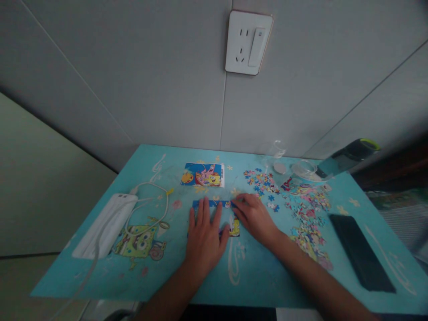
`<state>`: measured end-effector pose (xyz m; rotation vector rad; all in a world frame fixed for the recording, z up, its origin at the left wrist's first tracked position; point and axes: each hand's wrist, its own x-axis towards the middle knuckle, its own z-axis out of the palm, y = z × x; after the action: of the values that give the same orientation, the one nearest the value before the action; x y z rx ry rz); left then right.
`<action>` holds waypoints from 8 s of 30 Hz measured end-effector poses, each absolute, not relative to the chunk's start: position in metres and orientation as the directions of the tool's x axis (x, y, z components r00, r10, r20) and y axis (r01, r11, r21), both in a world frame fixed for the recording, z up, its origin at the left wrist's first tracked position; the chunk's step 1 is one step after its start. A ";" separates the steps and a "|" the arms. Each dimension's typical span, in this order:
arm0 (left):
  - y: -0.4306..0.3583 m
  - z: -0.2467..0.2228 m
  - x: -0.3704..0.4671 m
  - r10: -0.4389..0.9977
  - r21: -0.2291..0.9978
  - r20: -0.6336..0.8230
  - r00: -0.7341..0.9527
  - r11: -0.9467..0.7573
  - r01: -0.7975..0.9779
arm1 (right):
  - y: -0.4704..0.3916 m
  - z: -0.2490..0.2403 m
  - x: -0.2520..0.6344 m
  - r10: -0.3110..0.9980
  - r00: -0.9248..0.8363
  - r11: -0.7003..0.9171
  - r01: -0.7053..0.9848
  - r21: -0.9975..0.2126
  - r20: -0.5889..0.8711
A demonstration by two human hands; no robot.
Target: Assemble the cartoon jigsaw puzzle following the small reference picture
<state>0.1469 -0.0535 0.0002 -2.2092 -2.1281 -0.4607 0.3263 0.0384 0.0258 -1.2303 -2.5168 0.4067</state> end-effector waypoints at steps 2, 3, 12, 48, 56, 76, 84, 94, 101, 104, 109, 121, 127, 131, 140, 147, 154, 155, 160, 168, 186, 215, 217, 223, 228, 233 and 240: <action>-0.053 -0.002 0.146 0.969 0.165 0.244 0.024 -0.065 0.984 | 0.031 0.021 0.327 0.754 -0.623 0.654 0.685 -0.322 0.206; -0.053 -0.003 0.146 0.968 0.161 0.248 0.027 -0.069 0.985 | 0.029 0.018 0.326 0.732 -0.644 0.680 0.668 -0.302 0.224; -0.051 -0.008 0.144 0.960 0.146 0.274 0.063 -0.106 0.984 | 0.024 0.002 0.320 0.661 -0.681 0.751 0.609 -0.257 0.316; -0.055 0.013 0.082 0.890 0.431 0.455 -0.024 -0.197 0.880 | 0.021 0.010 0.327 0.655 -0.703 0.750 0.557 -0.357 0.278; -0.063 -0.001 0.064 0.940 0.243 0.334 0.076 -0.164 0.956 | 0.016 0.015 0.332 0.657 -0.668 0.749 0.525 -0.404 0.351; -0.059 -0.006 0.084 0.960 0.108 0.198 0.197 -0.221 0.969 | -0.016 0.023 0.319 0.750 -0.596 0.661 0.652 -0.372 0.288; -0.059 -0.005 0.085 0.959 0.116 0.204 0.199 -0.225 0.967 | -0.024 0.017 0.320 0.719 -0.617 0.695 0.645 -0.319 0.319; -0.061 -0.012 0.077 0.946 0.243 0.302 0.121 -0.199 0.949 | -0.009 0.017 0.349 0.754 -0.574 0.655 0.614 -0.440 0.321; -0.067 -0.020 0.060 0.924 0.277 0.382 0.020 -0.135 0.951 | -0.021 0.018 0.345 0.722 -0.630 0.688 0.604 -0.403 0.287; -0.069 -0.017 0.058 0.927 0.269 0.374 0.025 -0.134 0.954 | -0.021 0.016 0.346 0.719 -0.638 0.690 0.606 -0.395 0.276; -0.068 -0.016 0.059 0.929 0.252 0.367 0.039 -0.140 0.958 | -0.023 0.016 0.344 0.714 -0.649 0.694 0.604 -0.391 0.264; -0.062 -0.021 0.059 0.909 0.274 0.414 0.050 -0.177 0.945 | -0.025 0.020 0.341 0.722 -0.644 0.686 0.617 -0.386 0.253; -0.059 -0.023 0.053 0.906 0.263 0.417 0.077 -0.201 0.944 | -0.024 0.023 0.341 0.731 -0.630 0.677 0.620 -0.397 0.263; -0.047 -0.021 0.040 0.910 0.240 0.378 0.171 -0.274 0.931 | -0.017 0.020 0.343 0.761 -0.576 0.649 0.666 -0.368 0.300; -0.038 -0.031 0.032 0.888 0.230 0.359 0.287 -0.381 0.895 | -0.006 0.014 0.337 0.767 -0.593 0.641 0.712 -0.285 0.243; -0.035 -0.040 0.031 0.907 0.344 0.357 0.224 -0.351 0.871 | -0.005 0.015 0.332 0.782 -0.573 0.623 0.727 -0.288 0.246; -0.036 -0.039 0.030 0.916 0.430 0.362 0.172 -0.328 0.841 | 0.001 0.015 0.343 0.803 -0.510 0.591 0.748 -0.302 0.309; -0.037 -0.038 0.030 0.916 0.443 0.367 0.162 -0.325 0.836 | 0.003 0.015 0.349 0.824 -0.465 0.556 0.774 -0.304 0.323; -0.039 -0.032 0.029 0.916 0.506 0.394 0.079 -0.287 0.813 | 0.017 0.009 0.378 0.904 -0.297 0.379 0.890 -0.254 0.309; -0.040 -0.031 0.027 0.919 0.548 0.392 0.023 -0.254 0.797 | 0.020 0.001 0.383 0.924 -0.231 0.307 0.923 -0.230 0.305; -0.041 -0.026 0.029 0.917 0.533 0.397 0.046 -0.271 0.802 | 0.017 0.009 0.378 0.923 -0.222 0.314 0.906 -0.283 0.313; 0.011 0.040 0.001 0.790 0.300 0.521 0.321 -0.523 0.798 | 0.058 0.012 0.340 0.864 -0.417 0.471 0.867 -0.161 0.282; 0.025 0.041 0.004 0.771 0.272 0.522 0.365 -0.556 0.785 | 0.051 0.008 0.341 0.861 -0.401 0.469 0.863 -0.187 0.313; 0.039 0.030 0.018 0.731 0.206 0.531 0.428 -0.602 0.772 | 0.055 0.002 0.353 0.857 -0.368 0.472 0.842 -0.262 0.361; 0.022 0.017 0.019 0.710 0.179 0.514 0.482 -0.638 0.749 | 0.057 0.007 0.368 0.858 -0.332 0.462 0.833 -0.305 0.391; 0.013 0.013 0.017 0.696 0.141 0.460 0.551 -0.671 0.728 | 0.054 0.011 0.369 0.868 -0.332 0.451 0.839 -0.306 0.369; 0.022 0.003 0.004 0.666 0.103 0.496 0.557 -0.682 0.724 | 0.052 0.010 0.368 0.889 -0.312 0.418 0.851 -0.317 0.335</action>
<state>0.0044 0.0216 0.0030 -2.6712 -1.1970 -0.7769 0.3683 0.0516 0.0098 -1.4771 -2.2214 0.1107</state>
